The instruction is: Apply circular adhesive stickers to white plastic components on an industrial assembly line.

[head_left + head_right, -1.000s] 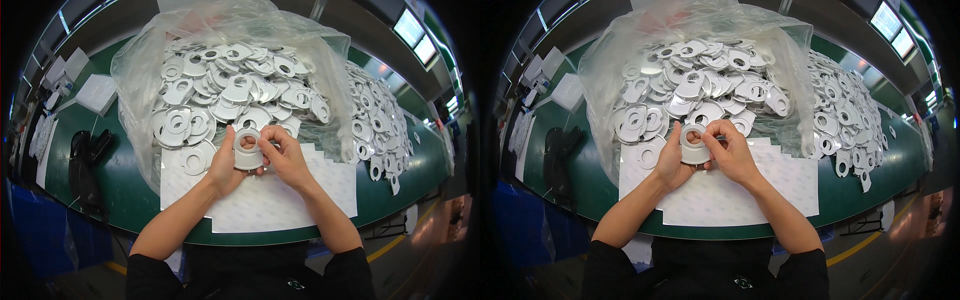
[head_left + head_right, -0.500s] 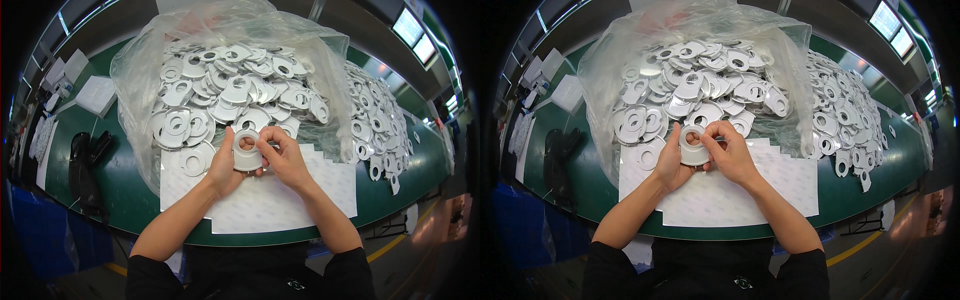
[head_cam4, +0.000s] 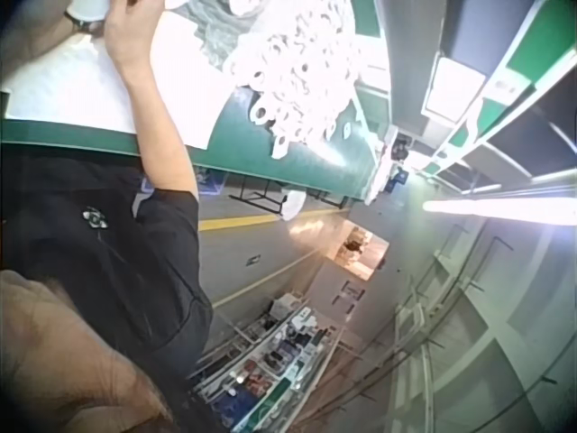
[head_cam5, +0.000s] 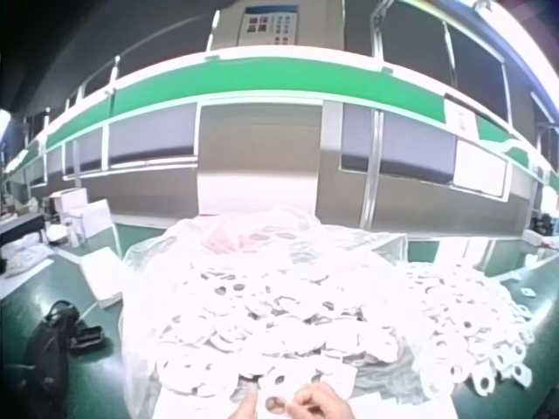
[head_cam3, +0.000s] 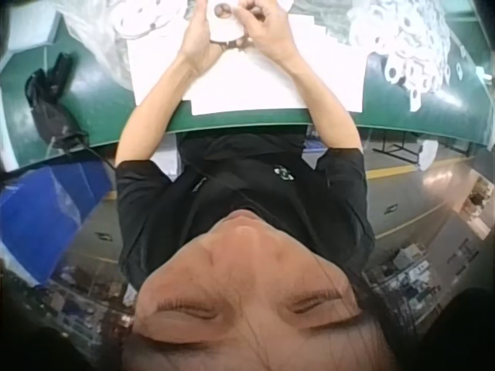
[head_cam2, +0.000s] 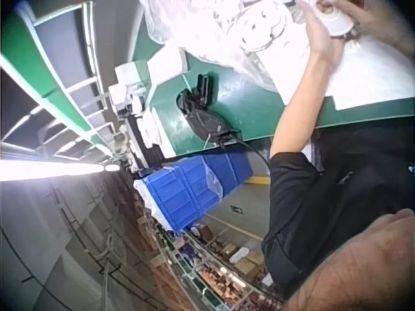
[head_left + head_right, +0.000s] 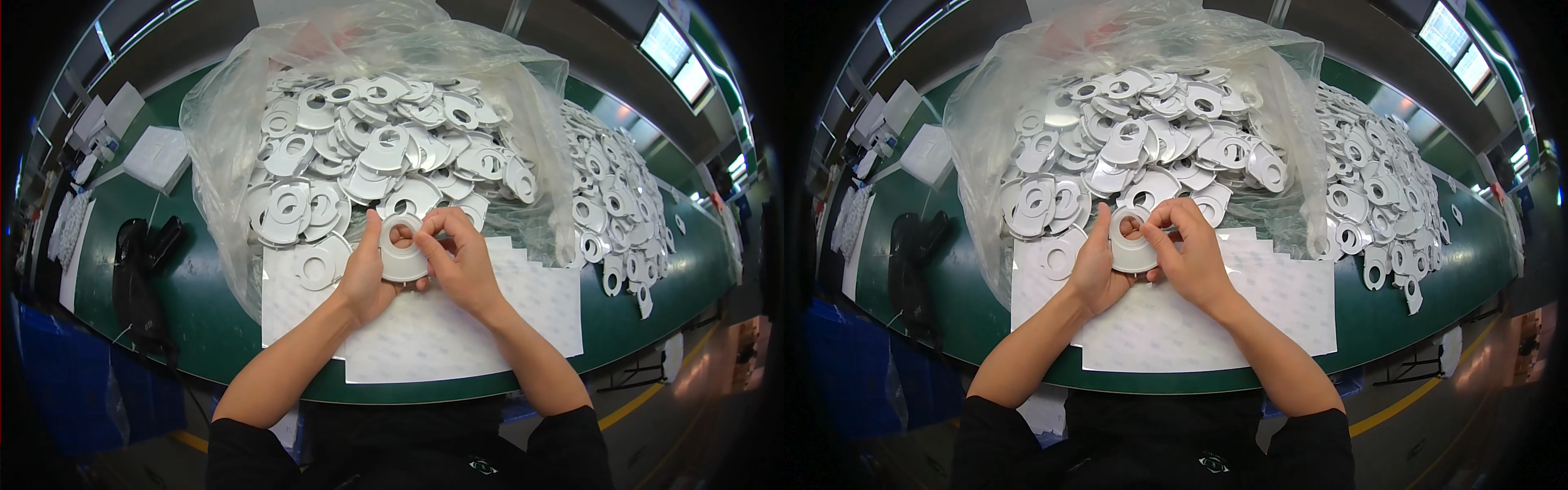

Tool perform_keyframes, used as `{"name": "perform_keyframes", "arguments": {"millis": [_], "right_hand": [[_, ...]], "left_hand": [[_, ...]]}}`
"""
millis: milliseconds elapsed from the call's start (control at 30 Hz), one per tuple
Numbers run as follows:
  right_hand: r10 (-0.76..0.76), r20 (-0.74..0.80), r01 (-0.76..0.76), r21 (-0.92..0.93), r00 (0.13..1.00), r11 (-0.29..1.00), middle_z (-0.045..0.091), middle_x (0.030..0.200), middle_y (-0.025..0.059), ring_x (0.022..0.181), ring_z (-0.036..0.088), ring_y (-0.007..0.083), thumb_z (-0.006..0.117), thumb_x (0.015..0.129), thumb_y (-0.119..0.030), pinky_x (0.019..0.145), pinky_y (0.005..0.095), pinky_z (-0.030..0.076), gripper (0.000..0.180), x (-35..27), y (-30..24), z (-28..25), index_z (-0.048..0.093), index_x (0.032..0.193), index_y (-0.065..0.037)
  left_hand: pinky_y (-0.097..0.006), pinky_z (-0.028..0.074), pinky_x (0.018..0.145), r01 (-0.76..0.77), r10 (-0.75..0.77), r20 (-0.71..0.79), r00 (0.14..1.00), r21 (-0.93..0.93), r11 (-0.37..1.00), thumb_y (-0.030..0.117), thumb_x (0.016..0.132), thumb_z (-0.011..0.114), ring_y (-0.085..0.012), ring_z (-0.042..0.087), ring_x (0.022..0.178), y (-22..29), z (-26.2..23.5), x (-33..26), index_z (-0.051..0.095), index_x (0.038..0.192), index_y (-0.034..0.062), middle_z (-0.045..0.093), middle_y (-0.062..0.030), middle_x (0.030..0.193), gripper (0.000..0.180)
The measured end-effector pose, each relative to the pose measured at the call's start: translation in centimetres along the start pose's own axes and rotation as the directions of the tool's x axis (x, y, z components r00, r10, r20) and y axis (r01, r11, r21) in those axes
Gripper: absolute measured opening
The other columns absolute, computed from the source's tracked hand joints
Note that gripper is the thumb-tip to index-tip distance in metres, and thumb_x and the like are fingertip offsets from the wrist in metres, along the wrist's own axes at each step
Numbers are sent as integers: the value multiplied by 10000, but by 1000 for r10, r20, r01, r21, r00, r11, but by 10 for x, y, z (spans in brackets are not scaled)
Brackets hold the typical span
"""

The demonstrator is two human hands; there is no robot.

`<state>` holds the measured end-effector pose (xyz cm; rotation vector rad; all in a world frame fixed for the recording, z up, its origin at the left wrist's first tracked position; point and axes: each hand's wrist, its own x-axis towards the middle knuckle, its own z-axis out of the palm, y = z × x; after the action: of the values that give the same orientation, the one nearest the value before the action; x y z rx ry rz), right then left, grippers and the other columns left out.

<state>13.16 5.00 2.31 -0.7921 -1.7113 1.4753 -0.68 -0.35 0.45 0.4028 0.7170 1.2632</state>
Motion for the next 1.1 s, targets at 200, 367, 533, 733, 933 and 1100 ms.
{"name": "perform_keyframes", "arguments": {"millis": [200, 367, 533, 733, 933, 1100], "right_hand": [[-535, 27, 437, -612, 844, 659, 554, 841, 111, 833, 546, 272, 677, 774, -111, 710, 362, 448, 178, 5, 4, -8, 601, 909, -22], [-217, -119, 180, -265, 969, 947, 584, 823, 92, 643, 584, 180, 640, 811, -89, 561, 289, 475, 160, 3, -2, -5, 623, 927, 20], [80, -83, -71, 101, 993, 992, 595, 727, 81, 435, 548, 107, 579, 832, -47, 393, 229, 440, 136, 3, -4, -6, 613, 879, 76], [112, -86, -106, 71, 990, 992, 581, 651, 78, 442, 558, 115, 592, 812, -51, 381, 238, 429, 123, 3, -9, -9, 590, 812, 71], [102, -97, -102, 6, 990, 995, 570, 651, 62, 406, 540, 110, 637, 803, -83, 369, 232, 402, 205, 1, -11, -6, 516, 676, 24], [-171, -208, 32, -541, 963, 841, 475, 605, 27, 546, 506, 169, 752, 677, -279, 447, 335, 380, 381, 1, -3, -4, 462, 587, -48]], "left_hand": [[-312, 456, 603, -12, 12, -36, 999, 0, 1000, 621, 933, 134, -181, 574, 795, 0, 3, -1, 497, 1114, 91, 585, -59, 964, 667], [-292, 442, 590, -4, 3, 12, 1000, 28, 1000, 631, 928, 118, -169, 575, 768, 1, 6, -2, 516, 1096, 88, 592, -58, 903, 693], [-261, 423, 561, -22, 17, 32, 999, 173, 985, 676, 898, 80, -138, 567, 705, -4, 6, 0, 544, 1050, 82, 592, -60, 823, 769], [-237, 408, 531, -28, 17, 37, 999, 323, 946, 710, 868, 40, -124, 557, 657, -6, 8, -2, 546, 1030, 78, 587, -49, 789, 826], [-225, 417, 477, -21, -8, 81, 997, 360, 933, 731, 845, 15, -119, 569, 621, -4, 10, -1, 535, 1012, 76, 581, -51, 753, 853], [-220, 422, 450, -28, -14, 105, 994, 390, 920, 749, 829, 17, -125, 579, 620, -3, 11, -1, 522, 978, 75, 579, -59, 751, 855]]}}
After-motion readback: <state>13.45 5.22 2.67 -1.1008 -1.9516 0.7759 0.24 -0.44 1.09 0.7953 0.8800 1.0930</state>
